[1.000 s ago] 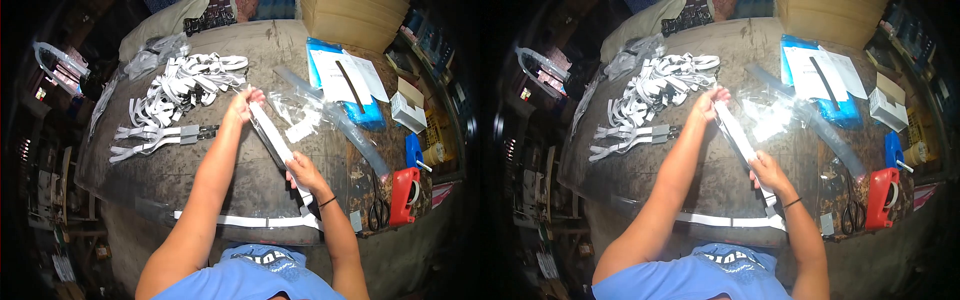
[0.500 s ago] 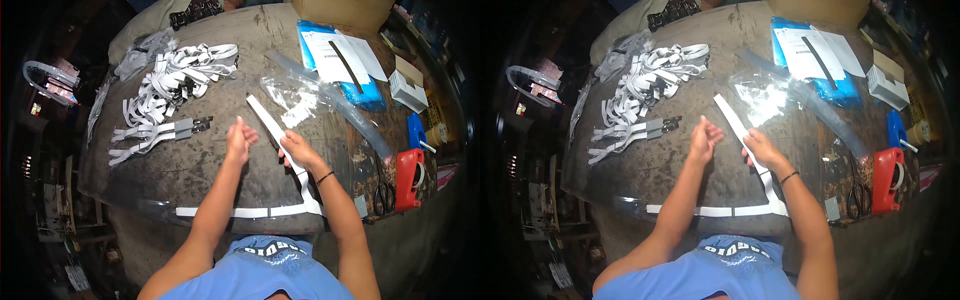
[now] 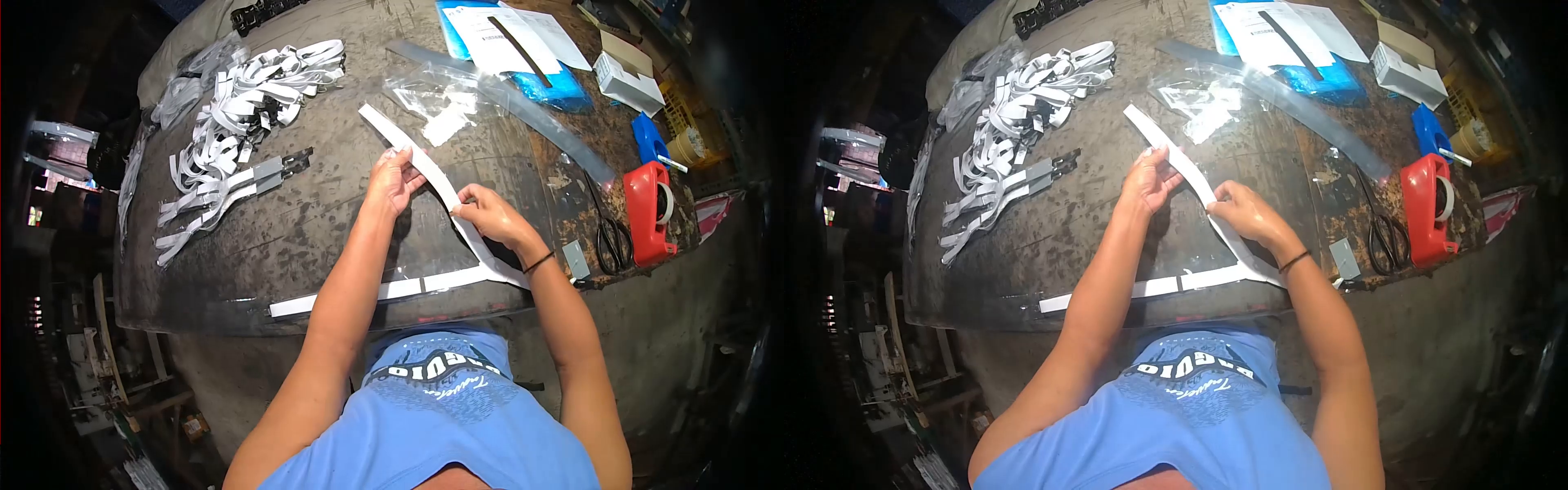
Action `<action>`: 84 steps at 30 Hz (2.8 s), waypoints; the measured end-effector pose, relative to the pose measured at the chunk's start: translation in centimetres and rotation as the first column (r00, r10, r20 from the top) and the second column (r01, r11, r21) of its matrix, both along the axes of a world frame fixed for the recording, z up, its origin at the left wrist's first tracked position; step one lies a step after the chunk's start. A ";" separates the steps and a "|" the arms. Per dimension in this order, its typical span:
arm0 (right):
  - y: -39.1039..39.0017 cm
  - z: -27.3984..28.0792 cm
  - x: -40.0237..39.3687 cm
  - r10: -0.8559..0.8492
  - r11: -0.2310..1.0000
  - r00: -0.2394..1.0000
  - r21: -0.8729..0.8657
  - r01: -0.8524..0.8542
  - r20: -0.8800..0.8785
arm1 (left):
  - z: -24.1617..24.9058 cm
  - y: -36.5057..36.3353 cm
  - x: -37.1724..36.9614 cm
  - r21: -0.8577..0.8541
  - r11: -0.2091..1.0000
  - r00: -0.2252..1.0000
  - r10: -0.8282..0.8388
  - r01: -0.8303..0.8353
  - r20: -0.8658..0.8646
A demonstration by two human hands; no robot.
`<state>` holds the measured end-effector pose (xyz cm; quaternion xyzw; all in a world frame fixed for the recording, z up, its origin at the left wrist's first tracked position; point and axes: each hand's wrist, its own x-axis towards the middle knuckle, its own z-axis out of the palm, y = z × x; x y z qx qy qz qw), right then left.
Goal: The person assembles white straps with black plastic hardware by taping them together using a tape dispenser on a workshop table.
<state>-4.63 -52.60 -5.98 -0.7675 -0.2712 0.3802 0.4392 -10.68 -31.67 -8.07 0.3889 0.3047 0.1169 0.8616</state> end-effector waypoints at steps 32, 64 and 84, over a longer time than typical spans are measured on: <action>0.4 -0.5 -0.3 -0.189 0.981 0.950 0.078 0.175 0.250 | 0.7 -4.8 -2.1 0.108 0.993 0.994 -0.041 0.052 -0.102; -0.3 -1.1 1.8 -0.126 0.983 0.839 -0.050 0.179 0.529 | 1.0 -8.4 -9.5 0.977 -0.061 0.973 -0.100 0.204 -0.209; -1.4 -1.0 -0.2 -0.019 0.956 0.762 -0.210 0.203 0.648 | -1.4 -8.8 -9.8 0.888 -0.261 0.914 -0.051 0.378 -0.404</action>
